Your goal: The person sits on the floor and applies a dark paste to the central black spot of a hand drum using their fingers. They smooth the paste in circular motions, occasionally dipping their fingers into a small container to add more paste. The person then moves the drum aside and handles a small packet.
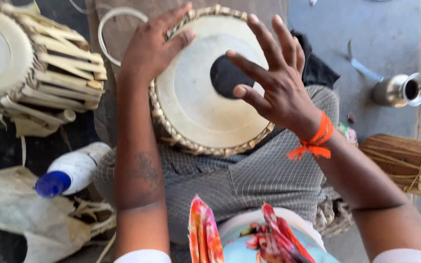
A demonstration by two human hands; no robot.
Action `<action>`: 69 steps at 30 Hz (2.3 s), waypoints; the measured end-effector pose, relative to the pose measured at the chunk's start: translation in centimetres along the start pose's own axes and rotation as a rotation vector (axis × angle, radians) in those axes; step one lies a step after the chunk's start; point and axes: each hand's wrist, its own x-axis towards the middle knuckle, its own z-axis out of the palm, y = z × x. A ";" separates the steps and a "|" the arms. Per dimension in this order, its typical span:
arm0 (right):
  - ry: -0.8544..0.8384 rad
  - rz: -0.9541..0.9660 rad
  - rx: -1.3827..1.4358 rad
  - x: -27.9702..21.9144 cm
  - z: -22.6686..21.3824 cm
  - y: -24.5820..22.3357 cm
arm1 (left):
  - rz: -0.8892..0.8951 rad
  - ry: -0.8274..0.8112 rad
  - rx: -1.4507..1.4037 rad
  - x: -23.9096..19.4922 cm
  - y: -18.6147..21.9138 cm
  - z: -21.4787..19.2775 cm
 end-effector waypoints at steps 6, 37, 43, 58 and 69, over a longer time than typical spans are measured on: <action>-0.007 -0.046 -0.014 -0.3 0.1 -0.8 | 0.029 0.005 -0.036 -0.1 -0.3 0.1; -0.035 0.042 -0.012 -1.4 0.2 0.9 | -0.042 -0.034 -0.031 -0.7 -0.9 0.3; 0.243 0.131 0.204 -2.6 -2.7 6.1 | -0.129 -0.051 -0.013 0.0 1.0 -0.4; 0.699 0.893 0.414 -16.4 -14.9 30.4 | -0.307 -0.091 0.000 0.8 2.5 -0.9; 0.534 1.037 0.158 -21.7 -12.1 32.5 | -0.303 -0.086 0.019 0.5 2.1 -0.6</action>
